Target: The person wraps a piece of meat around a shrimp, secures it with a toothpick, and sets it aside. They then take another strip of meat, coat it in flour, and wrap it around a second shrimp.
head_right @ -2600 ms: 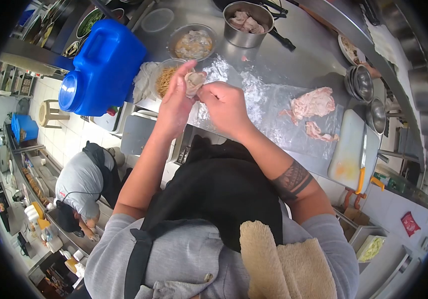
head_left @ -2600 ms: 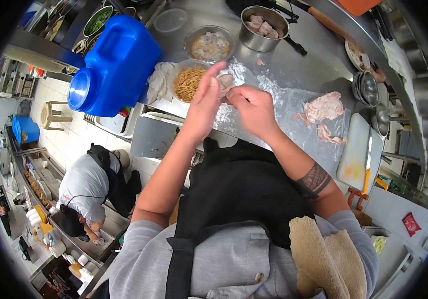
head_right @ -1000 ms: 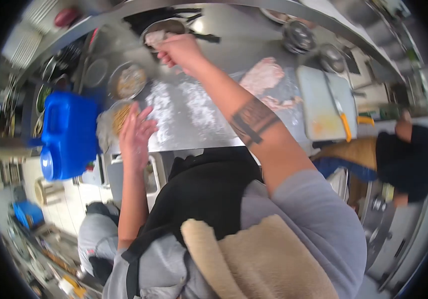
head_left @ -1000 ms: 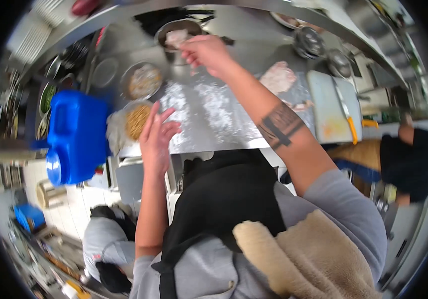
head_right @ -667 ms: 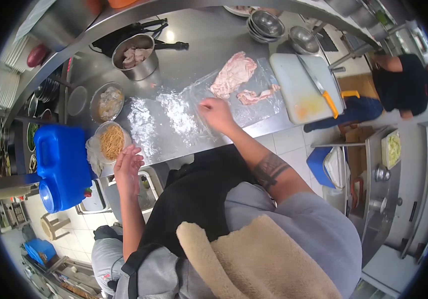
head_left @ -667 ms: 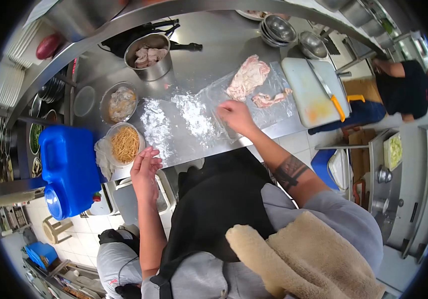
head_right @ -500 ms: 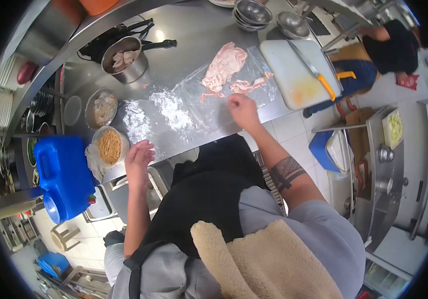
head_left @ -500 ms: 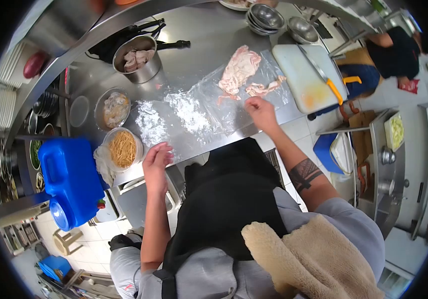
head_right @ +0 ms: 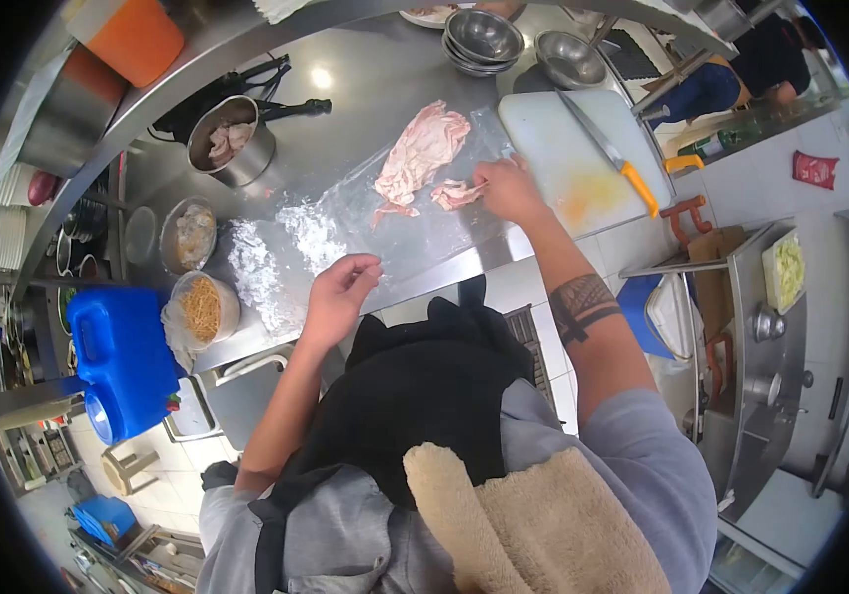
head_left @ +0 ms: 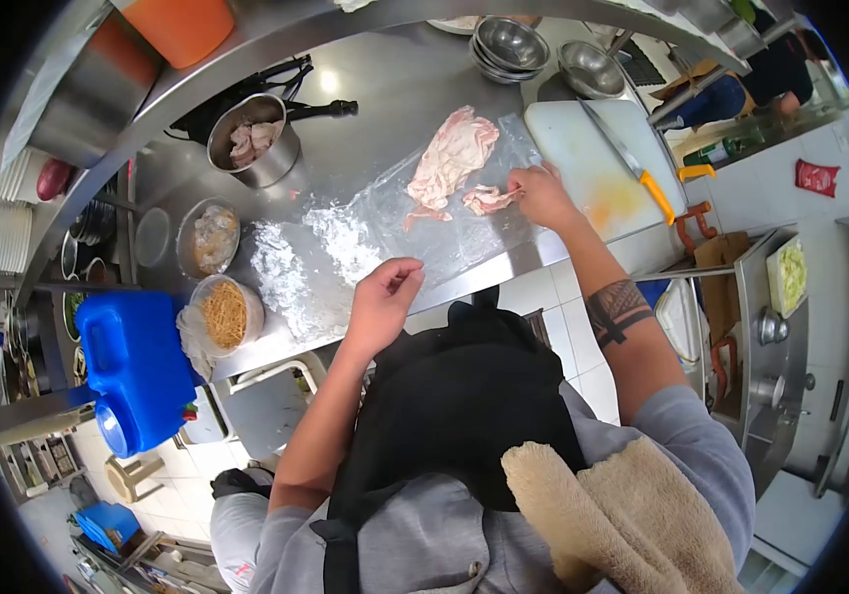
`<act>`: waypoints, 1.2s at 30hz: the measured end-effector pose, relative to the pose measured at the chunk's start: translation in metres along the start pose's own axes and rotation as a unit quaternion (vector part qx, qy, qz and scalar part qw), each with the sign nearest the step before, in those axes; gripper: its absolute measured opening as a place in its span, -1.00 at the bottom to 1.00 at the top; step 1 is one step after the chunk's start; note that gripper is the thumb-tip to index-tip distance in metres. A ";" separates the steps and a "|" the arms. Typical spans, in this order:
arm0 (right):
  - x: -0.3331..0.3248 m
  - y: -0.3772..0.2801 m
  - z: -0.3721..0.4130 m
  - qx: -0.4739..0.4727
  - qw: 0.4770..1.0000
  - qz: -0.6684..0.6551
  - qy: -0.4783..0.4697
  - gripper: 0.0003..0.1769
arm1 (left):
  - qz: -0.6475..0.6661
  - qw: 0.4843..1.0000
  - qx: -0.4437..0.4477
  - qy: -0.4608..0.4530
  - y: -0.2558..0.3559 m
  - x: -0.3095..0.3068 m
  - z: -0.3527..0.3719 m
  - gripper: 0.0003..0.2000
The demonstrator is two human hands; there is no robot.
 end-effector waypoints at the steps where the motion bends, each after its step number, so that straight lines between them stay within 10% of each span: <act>1: -0.013 -0.005 -0.001 -0.005 1.000 0.002 -0.009 -0.84 | -0.046 0.998 0.052 -0.008 0.008 0.009 -0.006 -0.75; 9: -0.062 -0.055 -0.010 -0.067 0.911 -0.367 -0.173 -0.87 | -0.074 0.955 0.287 -0.011 0.047 0.055 -0.085 -0.68; 12: -0.071 -0.081 -0.006 -0.091 0.881 -0.416 -0.206 -0.88 | 0.020 0.967 0.237 -0.092 0.047 0.059 -0.112 -0.70; 21: -0.060 -0.124 0.007 -0.070 0.889 -0.371 -0.260 -0.84 | -0.055 0.964 0.084 -0.245 0.039 0.030 -0.096 -0.79; 36: -0.058 -0.142 0.010 -0.221 0.956 -0.160 -0.107 -0.88 | -0.219 0.952 0.193 -0.097 0.044 0.004 -0.070 -0.81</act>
Point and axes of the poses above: each hand's wrist, its own z-axis away from the middle knuckle, its own x-axis out of the palm, y = z × x, the point moved 5 cm from there along -z, towards the middle knuckle, and after that the axes turned 4 degrees about x, right-handed, at the moved point
